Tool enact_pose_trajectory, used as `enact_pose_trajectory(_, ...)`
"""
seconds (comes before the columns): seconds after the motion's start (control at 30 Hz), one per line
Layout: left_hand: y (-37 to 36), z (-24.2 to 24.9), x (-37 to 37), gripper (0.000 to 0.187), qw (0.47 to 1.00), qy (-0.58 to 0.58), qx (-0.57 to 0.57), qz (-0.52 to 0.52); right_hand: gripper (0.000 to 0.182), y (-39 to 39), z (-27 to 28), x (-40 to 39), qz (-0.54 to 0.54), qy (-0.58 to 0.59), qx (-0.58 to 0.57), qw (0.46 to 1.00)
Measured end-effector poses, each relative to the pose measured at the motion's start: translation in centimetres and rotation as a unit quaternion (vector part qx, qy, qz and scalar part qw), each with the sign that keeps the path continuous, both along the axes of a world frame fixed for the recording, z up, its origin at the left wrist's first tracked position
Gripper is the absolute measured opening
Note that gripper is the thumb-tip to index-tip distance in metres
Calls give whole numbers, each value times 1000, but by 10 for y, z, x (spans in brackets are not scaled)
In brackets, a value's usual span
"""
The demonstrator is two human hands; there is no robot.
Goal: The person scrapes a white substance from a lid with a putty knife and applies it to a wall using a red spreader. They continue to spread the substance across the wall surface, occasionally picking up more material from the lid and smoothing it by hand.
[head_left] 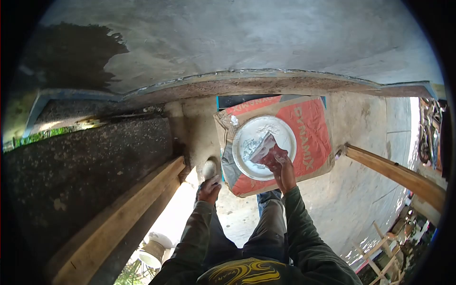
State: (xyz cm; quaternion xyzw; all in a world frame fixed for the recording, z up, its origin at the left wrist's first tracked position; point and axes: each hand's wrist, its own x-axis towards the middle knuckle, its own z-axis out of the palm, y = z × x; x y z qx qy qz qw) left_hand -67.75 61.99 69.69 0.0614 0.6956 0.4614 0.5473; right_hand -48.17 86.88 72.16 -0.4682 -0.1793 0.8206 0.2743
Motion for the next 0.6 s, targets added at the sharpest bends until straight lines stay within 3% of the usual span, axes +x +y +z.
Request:
enact_pose_trajectory(0.03,14,7,21,57,999,-33,20,18,33,6,6,-2,-39,84,-65,994)
enact_pose_trajectory(0.07,30,14,42,63,998,-23,60,14,29,11,1,4,-8,120,-87,989)
enact_pose_trajectory(0.2,111,78,91,74,978,47,182,91,23,27,82,-60,6,161,-69,985)
enact_pose_trajectory(0.3,151,116,76,65,935,80,249,238,22,27,131,-100,110,179,-90,973)
enact_pose_trajectory(0.37,169,141,45,47,889,109,287,339,22,18,131,-128,150,212,-118,959)
enact_pose_trajectory(0.43,166,152,11,37,871,131,274,386,21,8,162,-164,154,216,-117,957)
enact_pose_trajectory(0.53,163,160,-35,28,842,231,253,416,22,-11,162,-206,213,204,-105,950)
enact_pose_trajectory(0.6,152,156,-65,25,827,237,247,445,22,-28,152,-231,253,204,-81,942)
